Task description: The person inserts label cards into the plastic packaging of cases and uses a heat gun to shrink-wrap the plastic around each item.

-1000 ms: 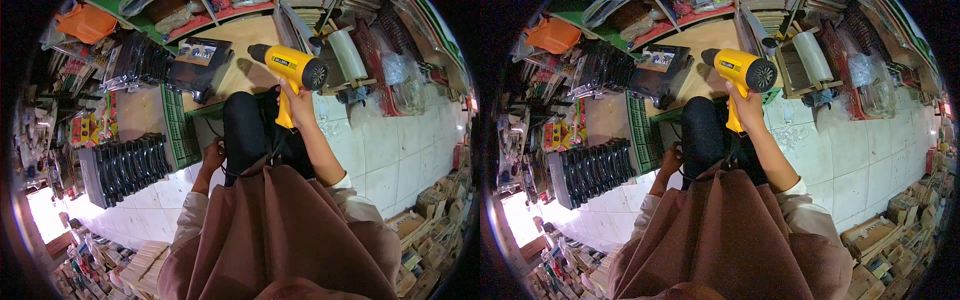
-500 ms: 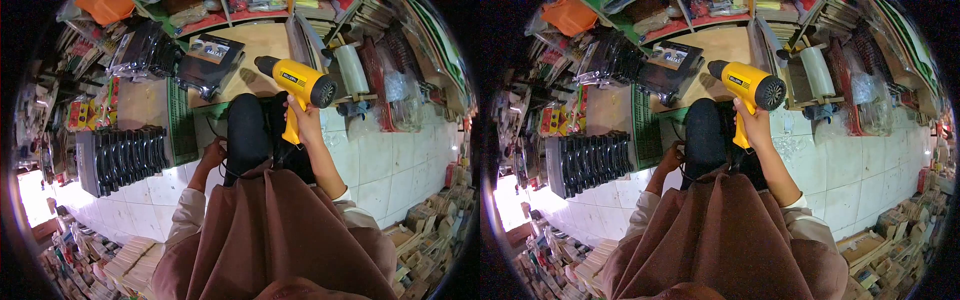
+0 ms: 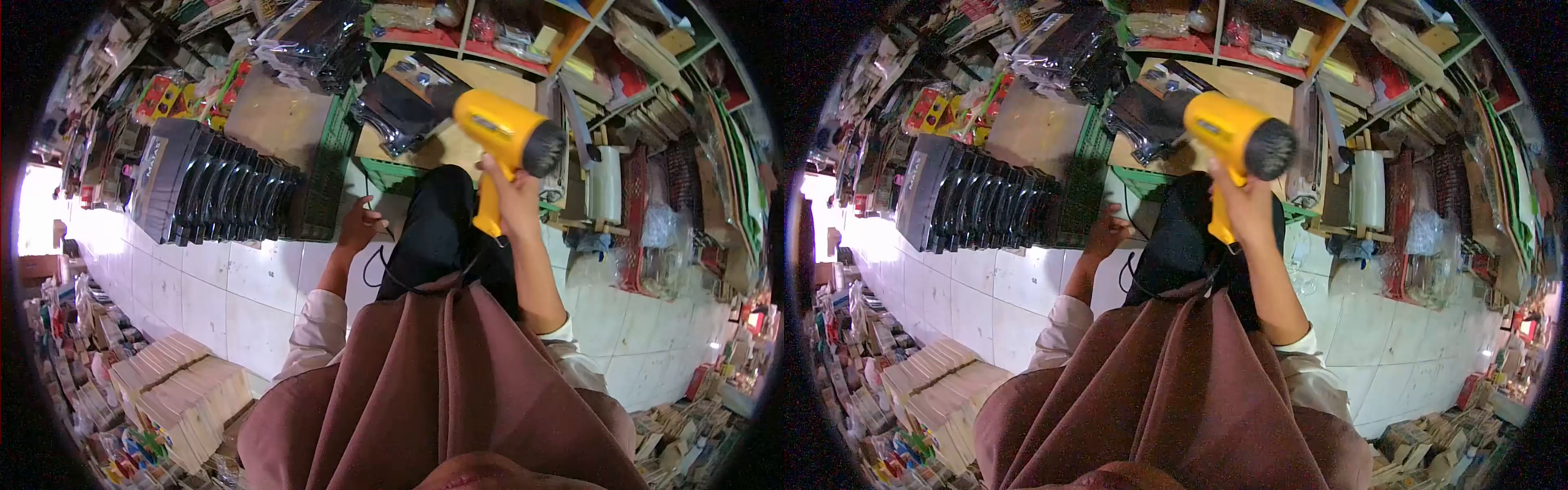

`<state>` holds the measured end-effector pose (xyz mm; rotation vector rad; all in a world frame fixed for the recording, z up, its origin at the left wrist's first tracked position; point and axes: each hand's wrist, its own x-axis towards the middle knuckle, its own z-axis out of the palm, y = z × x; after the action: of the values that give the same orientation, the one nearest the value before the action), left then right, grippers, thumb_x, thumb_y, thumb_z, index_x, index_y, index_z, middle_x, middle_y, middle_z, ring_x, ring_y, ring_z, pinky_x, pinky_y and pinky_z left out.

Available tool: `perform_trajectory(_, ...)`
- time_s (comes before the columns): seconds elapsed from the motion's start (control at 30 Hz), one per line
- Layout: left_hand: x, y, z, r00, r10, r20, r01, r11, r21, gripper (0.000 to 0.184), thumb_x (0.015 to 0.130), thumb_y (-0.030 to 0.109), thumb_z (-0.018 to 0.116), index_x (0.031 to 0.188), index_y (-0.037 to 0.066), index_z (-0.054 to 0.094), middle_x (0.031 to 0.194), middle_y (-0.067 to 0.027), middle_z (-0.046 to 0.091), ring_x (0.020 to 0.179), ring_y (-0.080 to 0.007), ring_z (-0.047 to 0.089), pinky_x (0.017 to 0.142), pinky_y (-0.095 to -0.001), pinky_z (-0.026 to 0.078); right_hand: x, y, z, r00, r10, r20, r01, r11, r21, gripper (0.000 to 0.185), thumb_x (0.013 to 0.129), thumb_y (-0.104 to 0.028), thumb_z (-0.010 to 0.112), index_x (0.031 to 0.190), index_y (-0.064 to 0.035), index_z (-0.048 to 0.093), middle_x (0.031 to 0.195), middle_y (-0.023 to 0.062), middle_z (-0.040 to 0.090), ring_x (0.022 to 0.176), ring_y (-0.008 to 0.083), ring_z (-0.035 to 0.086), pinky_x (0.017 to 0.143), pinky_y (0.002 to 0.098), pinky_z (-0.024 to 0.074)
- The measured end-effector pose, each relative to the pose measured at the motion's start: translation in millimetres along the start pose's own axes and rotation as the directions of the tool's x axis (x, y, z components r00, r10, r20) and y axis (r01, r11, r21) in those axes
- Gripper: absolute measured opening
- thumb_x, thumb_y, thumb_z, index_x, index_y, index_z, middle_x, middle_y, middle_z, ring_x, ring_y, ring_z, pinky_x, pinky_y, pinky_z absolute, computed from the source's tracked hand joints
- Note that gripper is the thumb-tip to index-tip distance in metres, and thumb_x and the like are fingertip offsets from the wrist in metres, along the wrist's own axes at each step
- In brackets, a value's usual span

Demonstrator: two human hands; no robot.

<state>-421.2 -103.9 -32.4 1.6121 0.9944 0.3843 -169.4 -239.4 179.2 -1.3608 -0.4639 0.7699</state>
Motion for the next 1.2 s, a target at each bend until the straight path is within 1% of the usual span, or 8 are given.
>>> perform_trajectory(0.17, 27.8, -13.4, -23.5, 0.991, 0.062, -0.119, -0.082, 0.981, -0.176, 0.063, 0.071, 0.017, 0.073, 0.125, 0.006, 0.042, 0.087, -0.009, 0.064, 0.078, -0.0159, 0.06, 0.073, -0.0299, 0.048, 27.5, -67.6, -31.7, 0.997, -0.079, -0.017, 0.075, 0.831, 0.551, 0.048, 0.091, -0.046, 0.044, 0.11, -0.0024, 0.049, 0.085, 0.0104, 0.059, 0.061, 0.02, 0.057, 0.054, 0.0304, 0.0492)
perform_trajectory(0.23, 41.4, -8.5, -28.8, 0.986, 0.108, -0.13, -0.136, 0.963, -0.233, 0.063, 0.072, 0.015, 0.072, 0.126, 0.004, 0.041, 0.089, -0.0085, 0.064, 0.081, -0.0145, 0.06, 0.075, -0.0284, 0.047, 57.4, -69.5, -38.1, 0.979, 0.014, -0.202, 0.082, 0.886, 0.457, 0.053, 0.089, -0.054, 0.04, 0.105, -0.0049, 0.05, 0.083, 0.009, 0.058, 0.064, 0.0193, 0.056, 0.06, 0.0329, 0.0487)
perform_trajectory(0.67, 194.0, 112.8, -126.4, 0.796, 0.103, -0.596, -0.446, 0.766, -0.463, 0.047, 0.082, 0.018, 0.065, 0.12, 0.0, 0.043, 0.086, -0.0029, 0.058, 0.079, -0.0102, 0.052, 0.068, -0.0233, 0.043, 235.0, 133.0, -108.1, 0.945, 0.314, -0.09, -0.226, 0.828, 0.514, 0.037, 0.084, -0.045, 0.047, 0.084, -0.0086, 0.053, 0.061, 0.0018, 0.05, 0.047, 0.0152, 0.048, 0.045, 0.0275, 0.0416)
perform_trajectory(0.83, 283.7, 151.5, -191.0, 0.702, -0.111, -0.703, -0.31, 0.842, -0.443, 0.069, 0.071, 0.035, 0.074, 0.119, -0.004, 0.044, 0.086, -0.0057, 0.055, 0.066, -0.0112, 0.049, 0.058, -0.0237, 0.04, 272.1, 152.4, -107.2, 0.95, 0.297, -0.1, -0.214, 0.849, 0.484, 0.05, 0.08, -0.058, 0.055, 0.082, -0.0077, 0.053, 0.059, 0.0022, 0.048, 0.047, 0.0136, 0.047, 0.044, 0.024, 0.0407)
perform_trajectory(0.93, 312.2, 178.0, -207.4, 0.602, -0.253, -0.757, -0.058, 0.932, -0.358, 0.053, 0.069, 0.037, 0.076, 0.1, 0.001, 0.05, 0.074, -0.0016, 0.051, 0.06, -0.0108, 0.048, 0.048, -0.0236, 0.04, 281.8, 160.4, -103.2, 0.943, 0.318, -0.101, -0.23, 0.839, 0.493, 0.051, 0.079, -0.059, 0.056, 0.084, -0.0077, 0.053, 0.059, 0.0021, 0.048, 0.046, 0.0136, 0.046, 0.043, 0.0244, 0.0407)
perform_trajectory(1.0, 380.0, 117.1, -240.9, 0.414, -0.143, -0.899, -0.087, 0.977, -0.195, 0.055, 0.065, 0.043, 0.077, 0.093, 0.003, 0.05, 0.071, -0.0018, 0.052, 0.055, -0.0103, 0.047, 0.044, -0.023, 0.036, 283.6, 165.6, -102.5, 0.938, 0.331, -0.098, -0.243, 0.834, 0.496, 0.052, 0.079, -0.058, 0.057, 0.087, -0.0073, 0.052, 0.06, 0.0028, 0.048, 0.047, 0.0144, 0.047, 0.044, 0.0254, 0.0415)
perform_trajectory(1.07, 380.6, 111.0, -241.5, 0.426, -0.155, -0.891, -0.06, 0.978, -0.199, 0.065, 0.06, 0.048, 0.079, 0.094, 0.0, 0.05, 0.075, -0.0057, 0.054, 0.055, -0.0125, 0.048, 0.045, -0.0242, 0.036, 283.8, 169.3, -101.9, 0.931, 0.348, -0.11, -0.257, 0.839, 0.48, 0.052, 0.078, -0.057, 0.058, 0.091, -0.0068, 0.051, 0.061, 0.0038, 0.049, 0.048, 0.0152, 0.048, 0.044, 0.0265, 0.0423)
perform_trajectory(1.2, 280.1, 176.0, -181.3, 0.765, -0.33, -0.553, 0.176, 0.933, -0.313, 0.067, 0.061, 0.053, 0.076, 0.091, -0.003, 0.054, 0.076, -0.0087, 0.057, 0.055, -0.0149, 0.05, 0.048, -0.0257, 0.037, 280.0, 163.9, -98.4, 0.92, 0.327, -0.214, -0.245, 0.909, 0.338, 0.052, 0.079, -0.054, 0.06, 0.096, -0.006, 0.05, 0.063, 0.0056, 0.05, 0.049, 0.0165, 0.049, 0.046, 0.0279, 0.0436)
